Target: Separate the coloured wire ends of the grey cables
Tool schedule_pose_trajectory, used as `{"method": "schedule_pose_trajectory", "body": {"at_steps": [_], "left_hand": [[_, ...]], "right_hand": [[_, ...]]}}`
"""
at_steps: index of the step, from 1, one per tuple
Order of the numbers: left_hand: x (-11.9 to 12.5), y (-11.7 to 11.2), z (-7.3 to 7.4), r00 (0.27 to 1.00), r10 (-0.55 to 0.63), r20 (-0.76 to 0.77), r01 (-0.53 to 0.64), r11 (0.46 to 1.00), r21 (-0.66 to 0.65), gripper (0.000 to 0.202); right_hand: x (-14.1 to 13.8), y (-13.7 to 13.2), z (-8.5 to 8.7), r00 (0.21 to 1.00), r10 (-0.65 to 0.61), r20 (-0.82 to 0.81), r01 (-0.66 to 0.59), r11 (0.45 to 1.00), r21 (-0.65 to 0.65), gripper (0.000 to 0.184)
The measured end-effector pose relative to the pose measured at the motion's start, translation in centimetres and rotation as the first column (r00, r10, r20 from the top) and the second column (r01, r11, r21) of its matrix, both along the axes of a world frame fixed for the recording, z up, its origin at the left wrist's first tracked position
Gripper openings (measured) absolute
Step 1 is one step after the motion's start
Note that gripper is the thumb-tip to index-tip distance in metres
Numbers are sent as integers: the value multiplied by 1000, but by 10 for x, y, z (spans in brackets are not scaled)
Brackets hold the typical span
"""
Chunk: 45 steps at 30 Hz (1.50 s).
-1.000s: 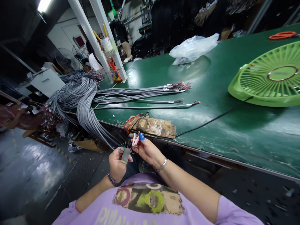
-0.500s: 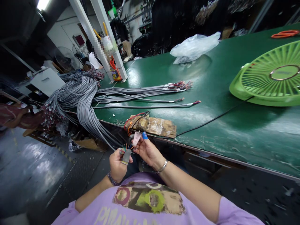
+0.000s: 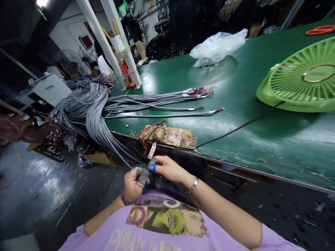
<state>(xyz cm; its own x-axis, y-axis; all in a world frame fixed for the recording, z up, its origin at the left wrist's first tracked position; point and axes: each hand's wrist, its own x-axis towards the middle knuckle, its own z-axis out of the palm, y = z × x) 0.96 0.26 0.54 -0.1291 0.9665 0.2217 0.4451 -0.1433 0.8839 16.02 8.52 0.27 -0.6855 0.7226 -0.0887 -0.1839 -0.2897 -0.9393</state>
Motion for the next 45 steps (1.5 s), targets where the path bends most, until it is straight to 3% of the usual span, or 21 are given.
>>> {"method": "schedule_pose_trajectory", "body": {"at_steps": [5,8,11,15,20,24,27,30,38,45], "left_hand": [[3,3,3,976,-193,102,213,945,-249,20],[3,3,1,960,-139,244,214,924,-316,25],[2,2,-4,933,9,360,101,953,-285,28],[4,2,-11,911,98,400,-7,975,-224,29],[5,5,-10,933,41,357,35,978,-205,27],[2,6,-6,950,-41,310,120,963,-240,32],[1,4,-6,952,-76,295,151,959,-240,33],[2,2,-10,944,-33,329,108,972,-210,31],[8,11,-24,779,176,602,-57,976,-211,20],[6,16,-21,671,233,704,-58,963,-264,21]], "right_hand": [[3,-5,-4,997,36,72,-49,982,182,26],[5,-6,-8,995,-64,78,46,976,211,26],[9,-7,-13,991,-135,19,133,987,91,28],[7,-14,-19,997,-81,-4,81,996,-44,31],[-7,-23,-17,981,-186,-62,185,982,-24,27],[-11,-20,-11,987,-117,-107,118,993,1,27],[-10,-14,-14,996,-86,-19,87,996,9,29],[-9,-8,-20,994,-81,68,81,997,5,33],[-12,-5,-15,992,-122,30,121,993,12,37],[-14,-8,-12,994,-97,-47,97,995,14,35]]}}
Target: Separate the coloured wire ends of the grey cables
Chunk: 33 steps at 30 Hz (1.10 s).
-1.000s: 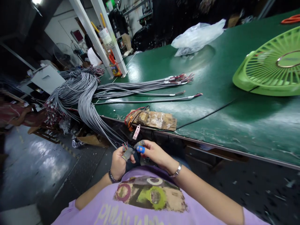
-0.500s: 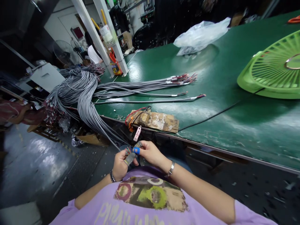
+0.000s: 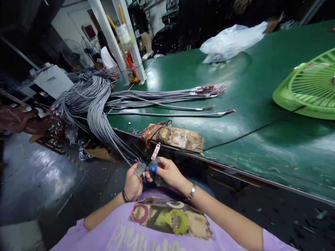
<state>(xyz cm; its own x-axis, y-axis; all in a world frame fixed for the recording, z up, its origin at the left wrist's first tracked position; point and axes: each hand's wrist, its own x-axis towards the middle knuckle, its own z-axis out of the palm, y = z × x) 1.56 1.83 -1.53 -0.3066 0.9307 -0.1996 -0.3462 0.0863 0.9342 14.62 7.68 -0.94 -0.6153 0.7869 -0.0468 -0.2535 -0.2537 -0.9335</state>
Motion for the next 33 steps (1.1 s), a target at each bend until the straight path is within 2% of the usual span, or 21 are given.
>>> {"method": "schedule_pose_trajectory", "body": {"at_steps": [6,11,15,18,20,22,25,27,29,31,33], "left_hand": [[1,-1,0,1000,-7,6,7,1000,-2,19],[4,-2,8,999,27,39,-26,999,-19,20],[5,-4,19,996,24,86,-23,1000,-10,20],[9,-4,28,995,-13,102,12,1000,14,21],[13,-3,34,994,-33,108,30,999,28,22],[18,-2,38,994,-46,104,44,999,26,23],[23,1,41,995,-44,87,43,999,11,23],[25,3,39,997,-39,72,39,999,9,21],[26,3,36,998,-40,54,39,999,12,20],[26,4,33,998,-38,42,37,999,18,20],[25,4,30,999,-31,43,30,999,20,19]], "right_hand": [[1,-1,-7,1000,2,-9,-2,999,-40,32],[7,-2,-11,1000,-11,-12,10,998,-61,30],[13,4,-15,983,-162,-89,138,964,-227,36],[13,14,-11,976,-176,-126,129,941,-314,45],[10,19,-5,984,-115,-134,72,954,-290,47],[6,22,1,987,-98,-124,68,973,-220,44],[1,22,6,971,-232,-53,226,969,-96,40],[-1,20,5,933,-361,-13,360,932,-28,42],[-2,20,1,907,-422,-14,422,907,-2,44],[-3,21,-2,928,-369,-60,365,929,-66,45],[-5,22,-5,954,-255,-156,221,953,-206,43]]}}
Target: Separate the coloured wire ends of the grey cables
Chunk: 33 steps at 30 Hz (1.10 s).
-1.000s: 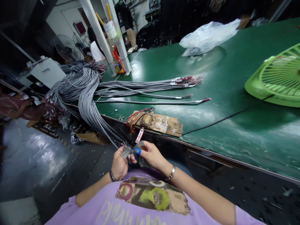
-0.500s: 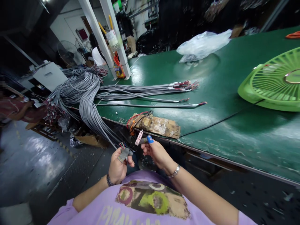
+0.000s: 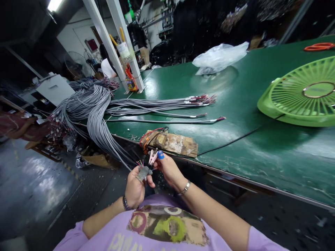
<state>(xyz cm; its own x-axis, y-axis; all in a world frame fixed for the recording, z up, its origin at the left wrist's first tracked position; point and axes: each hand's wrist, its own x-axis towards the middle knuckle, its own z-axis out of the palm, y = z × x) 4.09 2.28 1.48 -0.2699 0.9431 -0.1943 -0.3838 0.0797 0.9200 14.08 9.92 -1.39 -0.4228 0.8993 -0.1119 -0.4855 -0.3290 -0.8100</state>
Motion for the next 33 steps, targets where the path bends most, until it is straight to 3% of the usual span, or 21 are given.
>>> {"method": "schedule_pose_trajectory", "body": {"at_steps": [2,6,12,16,23,29,33], "left_hand": [[0,1,-2,1000,4,8,-4,1000,0,18],[0,1,-5,1000,6,19,-6,1000,-10,17],[0,-1,-6,999,-33,-10,32,997,-72,25],[0,-3,-5,999,-43,-9,42,997,-63,26],[-4,-10,-7,993,-101,-60,101,995,9,25],[-17,-15,-4,933,-84,-349,116,991,73,24],[-26,-13,6,771,42,-635,91,980,175,16]], "right_hand": [[-2,2,0,986,79,-144,-96,989,-116,40],[-5,3,4,959,44,-280,-110,968,-224,32],[-8,2,5,966,-14,-259,-55,965,-256,26],[-8,0,6,980,-2,-198,-44,973,-229,33],[2,-1,5,962,61,-267,-138,950,-280,37],[8,-2,5,956,135,-259,-202,946,-252,36],[6,-3,11,961,166,-219,-207,961,-181,30]]}}
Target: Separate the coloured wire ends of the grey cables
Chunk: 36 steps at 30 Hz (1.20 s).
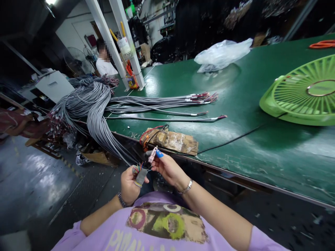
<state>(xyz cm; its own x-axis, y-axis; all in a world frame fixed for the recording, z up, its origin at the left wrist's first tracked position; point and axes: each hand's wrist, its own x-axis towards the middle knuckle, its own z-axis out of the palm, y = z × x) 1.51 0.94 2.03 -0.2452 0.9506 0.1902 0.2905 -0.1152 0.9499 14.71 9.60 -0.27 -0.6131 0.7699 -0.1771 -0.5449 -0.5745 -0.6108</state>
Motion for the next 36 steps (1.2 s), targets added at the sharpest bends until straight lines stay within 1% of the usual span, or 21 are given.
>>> {"method": "schedule_pose_trajectory", "body": {"at_steps": [2,3,5,7,10,13,15,17,19,21,23,25,27,29,32,34,36], "left_hand": [[-2,3,4,994,48,-103,-44,998,47,11],[-2,5,4,989,70,-126,-63,996,60,9],[-2,8,2,986,99,-133,-89,993,77,8],[-2,11,-2,986,121,-112,-111,989,96,7],[-3,15,-10,982,167,-93,-152,977,152,7],[-7,19,-13,974,188,-125,-160,966,200,8],[-9,20,-13,969,190,-158,-152,963,224,8],[-11,21,-13,961,190,-199,-140,960,243,8],[-12,21,-13,952,200,-233,-137,956,260,9],[-12,19,-12,947,225,-230,-162,951,263,9],[-11,17,-9,950,239,-202,-188,952,241,8],[-9,15,-5,958,215,-187,-176,963,205,6],[-7,13,0,966,171,-195,-137,975,175,7],[-5,13,3,967,149,-205,-114,979,171,9],[-2,16,0,961,168,-221,-129,975,181,12],[-2,18,-3,957,170,-235,-131,976,176,11],[-2,19,-7,957,156,-246,-117,979,165,9]], "right_hand": [[-1,0,1,1000,-26,11,26,1000,6,28],[-1,0,1,999,-41,16,41,999,1,28],[-2,0,1,997,-64,30,64,998,-7,30],[-2,0,0,996,-76,52,76,997,-4,33],[-4,-1,-1,988,-114,101,111,993,35,34],[-7,-2,-2,967,-204,152,193,977,90,35],[-8,-2,-2,960,-227,161,211,971,114,37],[-9,-2,-1,970,-188,156,172,979,114,40],[-9,0,1,977,-138,165,125,988,88,41],[-8,2,4,979,-109,173,100,993,58,39],[-5,3,6,986,-87,145,84,996,29,35],[-3,4,7,995,-60,83,61,998,-6,30],[-1,4,6,999,-34,24,35,999,-42,27],[-1,4,3,1000,-12,-23,10,998,-65,24],[-2,5,0,997,1,-78,-10,994,-111,22],[-4,5,-1,995,-9,-95,-4,990,-142,24],[-5,5,-1,995,-31,-91,17,989,-144,25]]}}
